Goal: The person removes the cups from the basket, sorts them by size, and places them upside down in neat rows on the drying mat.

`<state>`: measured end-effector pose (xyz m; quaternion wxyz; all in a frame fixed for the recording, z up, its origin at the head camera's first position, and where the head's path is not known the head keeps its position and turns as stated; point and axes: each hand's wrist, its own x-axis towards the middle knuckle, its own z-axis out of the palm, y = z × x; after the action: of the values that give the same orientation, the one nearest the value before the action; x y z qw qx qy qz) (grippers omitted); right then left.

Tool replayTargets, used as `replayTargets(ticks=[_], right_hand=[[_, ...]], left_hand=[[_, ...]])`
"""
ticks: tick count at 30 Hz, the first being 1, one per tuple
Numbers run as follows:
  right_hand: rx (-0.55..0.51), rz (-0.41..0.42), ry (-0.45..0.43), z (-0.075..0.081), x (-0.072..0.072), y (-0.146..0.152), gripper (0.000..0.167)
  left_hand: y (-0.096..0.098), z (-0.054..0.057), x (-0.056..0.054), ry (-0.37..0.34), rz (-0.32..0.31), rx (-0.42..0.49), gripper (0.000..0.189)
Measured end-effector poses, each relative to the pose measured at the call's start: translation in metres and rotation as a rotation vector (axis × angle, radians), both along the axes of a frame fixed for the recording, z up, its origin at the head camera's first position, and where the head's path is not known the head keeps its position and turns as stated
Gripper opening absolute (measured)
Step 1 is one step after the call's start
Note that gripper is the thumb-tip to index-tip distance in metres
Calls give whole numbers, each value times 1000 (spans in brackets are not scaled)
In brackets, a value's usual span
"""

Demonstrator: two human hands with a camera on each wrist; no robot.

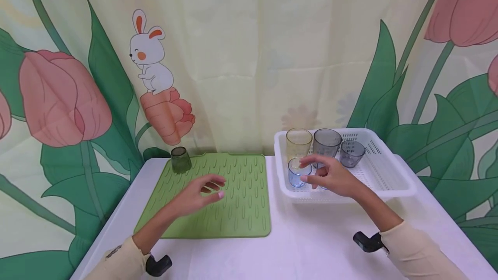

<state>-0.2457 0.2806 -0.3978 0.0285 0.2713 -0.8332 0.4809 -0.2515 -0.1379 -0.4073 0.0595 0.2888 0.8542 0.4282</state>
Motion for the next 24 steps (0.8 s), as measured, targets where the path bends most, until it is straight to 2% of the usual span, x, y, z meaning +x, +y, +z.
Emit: replayTargets(ticks=[6,11,20,24], right_hand=[[32,-133,7,-3,-7,33,38],[110,-220,-79,-11,-14,56,52],[295,-297,-188,-19,-24,78,81],[343,-264,-285,-23,-29,80,92]], left_hand=[[17,5,-8,-17,-2,-8,41],[29,11,-14,-10,-17,4,40],[44,14,-21,-32,-53,20,42],[48,11,-24,-35,-55,17,40]])
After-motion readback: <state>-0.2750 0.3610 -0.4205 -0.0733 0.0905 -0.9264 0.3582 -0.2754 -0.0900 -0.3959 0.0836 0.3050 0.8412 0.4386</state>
